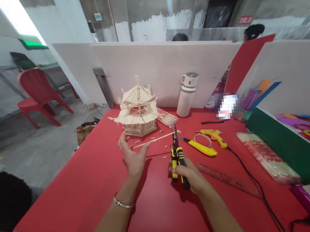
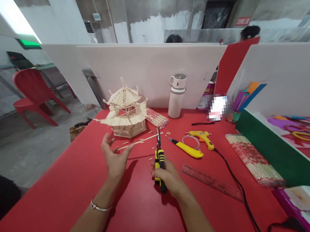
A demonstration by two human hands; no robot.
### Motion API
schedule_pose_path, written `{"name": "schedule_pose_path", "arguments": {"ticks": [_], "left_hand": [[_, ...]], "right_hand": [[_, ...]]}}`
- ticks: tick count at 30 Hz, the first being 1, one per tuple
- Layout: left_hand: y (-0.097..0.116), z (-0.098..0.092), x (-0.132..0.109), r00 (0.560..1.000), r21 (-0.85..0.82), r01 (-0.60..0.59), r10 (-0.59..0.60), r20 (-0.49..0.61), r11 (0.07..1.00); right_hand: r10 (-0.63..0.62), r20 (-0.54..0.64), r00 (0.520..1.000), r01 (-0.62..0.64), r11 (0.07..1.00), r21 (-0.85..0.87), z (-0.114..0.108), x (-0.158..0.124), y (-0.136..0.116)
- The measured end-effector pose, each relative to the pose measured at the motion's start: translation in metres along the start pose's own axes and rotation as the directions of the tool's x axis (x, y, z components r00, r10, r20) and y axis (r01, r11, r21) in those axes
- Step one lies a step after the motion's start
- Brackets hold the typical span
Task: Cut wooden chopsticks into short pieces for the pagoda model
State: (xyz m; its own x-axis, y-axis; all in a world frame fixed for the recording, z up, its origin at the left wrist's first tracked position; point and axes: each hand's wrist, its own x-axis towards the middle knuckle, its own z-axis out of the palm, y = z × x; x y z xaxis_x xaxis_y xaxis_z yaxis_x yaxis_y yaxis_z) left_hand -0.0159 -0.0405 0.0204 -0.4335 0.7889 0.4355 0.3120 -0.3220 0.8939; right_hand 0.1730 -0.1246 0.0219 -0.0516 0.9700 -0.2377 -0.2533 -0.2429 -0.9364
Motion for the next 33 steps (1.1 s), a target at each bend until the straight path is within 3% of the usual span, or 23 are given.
{"name": "schedule_pose_path", "arguments": {"ticks": [1, 2, 4, 6, 8, 10, 17, 23, 29, 33], "left_hand": [[0.0, 0.001, 0.001, 0.987, -0.131, 0.157, -0.153, 0.04, 0.979], [0.0, 0.002, 0.001, 0.945, -0.263, 0.325, -0.3, 0.132, 0.908], [0.003, 0.003, 0.0, 0.774, -0.437, 0.632, -0.496, 0.394, 0.639], [0.006, 0.005, -0.004, 0.604, -0.489, 0.795, -0.537, 0.588, 0.359], [0.01, 0.006, -0.009, 0.537, -0.512, 0.833, -0.524, 0.661, 0.209], [0.014, 0.008, -0.014, 0.535, -0.518, 0.834, -0.51, 0.673, 0.192], [0.018, 0.014, -0.026, 0.603, -0.436, 0.796, -0.481, 0.637, 0.42], [0.02, 0.015, -0.02, 0.667, -0.487, 0.744, -0.547, 0.506, 0.457], [0.023, 0.013, -0.017, 0.73, -0.511, 0.684, -0.499, 0.468, 0.521], [0.027, 0.013, -0.019, 0.742, -0.508, 0.67, -0.465, 0.483, 0.542]], "right_hand": [[0.005, -0.01, 1.0, -0.005, 1.0, 0.008, 0.0, 0.0, 0.0], [0.015, -0.018, 1.0, -0.014, 1.0, 0.012, 0.001, 0.001, 0.0], [0.039, -0.033, 0.999, -0.038, 0.999, 0.019, 0.003, 0.001, 0.0], [0.054, -0.051, 0.997, -0.052, 0.998, 0.028, 0.005, 0.002, -0.001], [0.061, -0.067, 0.996, -0.058, 0.998, 0.04, 0.007, 0.002, -0.003], [0.068, -0.066, 0.996, -0.065, 0.997, 0.049, 0.008, 0.002, -0.004], [0.146, 0.048, 0.988, -0.145, 0.989, -0.034, 0.012, -0.005, -0.002], [0.113, 0.209, 0.971, -0.088, 0.988, -0.126, 0.014, -0.009, 0.0], [0.157, 0.152, 0.976, -0.15, 0.987, -0.056, 0.009, -0.008, -0.002], [0.157, 0.162, 0.974, -0.148, 0.987, -0.063, 0.008, -0.008, -0.002]]}}
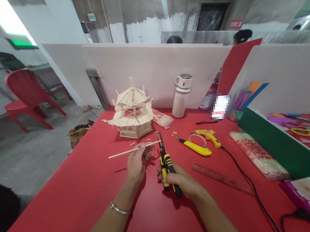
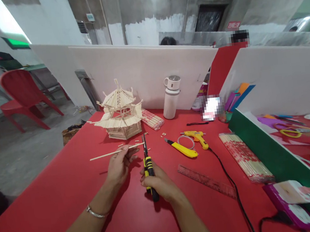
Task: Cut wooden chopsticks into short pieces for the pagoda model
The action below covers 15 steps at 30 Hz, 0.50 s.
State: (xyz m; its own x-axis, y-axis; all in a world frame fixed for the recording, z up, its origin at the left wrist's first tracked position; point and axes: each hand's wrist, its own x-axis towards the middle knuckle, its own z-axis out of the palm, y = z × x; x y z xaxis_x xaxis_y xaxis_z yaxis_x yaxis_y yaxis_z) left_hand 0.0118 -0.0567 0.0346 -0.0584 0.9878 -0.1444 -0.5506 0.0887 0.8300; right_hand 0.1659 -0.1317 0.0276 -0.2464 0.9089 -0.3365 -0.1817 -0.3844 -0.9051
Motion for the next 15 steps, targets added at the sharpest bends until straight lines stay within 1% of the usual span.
{"name": "schedule_pose_path", "arguments": {"ticks": [4, 8, 12, 15], "left_hand": [[0.004, 0.001, -0.002, 0.999, 0.005, 0.011, -0.011, 0.034, 1.0], [0.008, 0.001, -0.004, 0.998, 0.011, 0.009, -0.009, 0.066, 1.0], [0.01, 0.001, -0.004, 0.999, 0.022, -0.005, 0.004, 0.053, 1.0], [0.009, 0.0, -0.002, 0.999, 0.059, 0.004, -0.006, 0.035, 0.998]], "right_hand": [[-0.011, -0.005, 1.0, 0.011, 0.999, -0.036, 0.002, 0.0, 0.0], [-0.069, -0.015, 0.997, 0.068, 0.994, -0.082, 0.009, 0.0, -0.001], [-0.124, -0.04, 0.991, 0.118, 0.983, -0.141, 0.014, 0.001, 0.001], [-0.143, -0.058, 0.988, 0.132, 0.978, -0.162, 0.016, 0.002, 0.003]]}}
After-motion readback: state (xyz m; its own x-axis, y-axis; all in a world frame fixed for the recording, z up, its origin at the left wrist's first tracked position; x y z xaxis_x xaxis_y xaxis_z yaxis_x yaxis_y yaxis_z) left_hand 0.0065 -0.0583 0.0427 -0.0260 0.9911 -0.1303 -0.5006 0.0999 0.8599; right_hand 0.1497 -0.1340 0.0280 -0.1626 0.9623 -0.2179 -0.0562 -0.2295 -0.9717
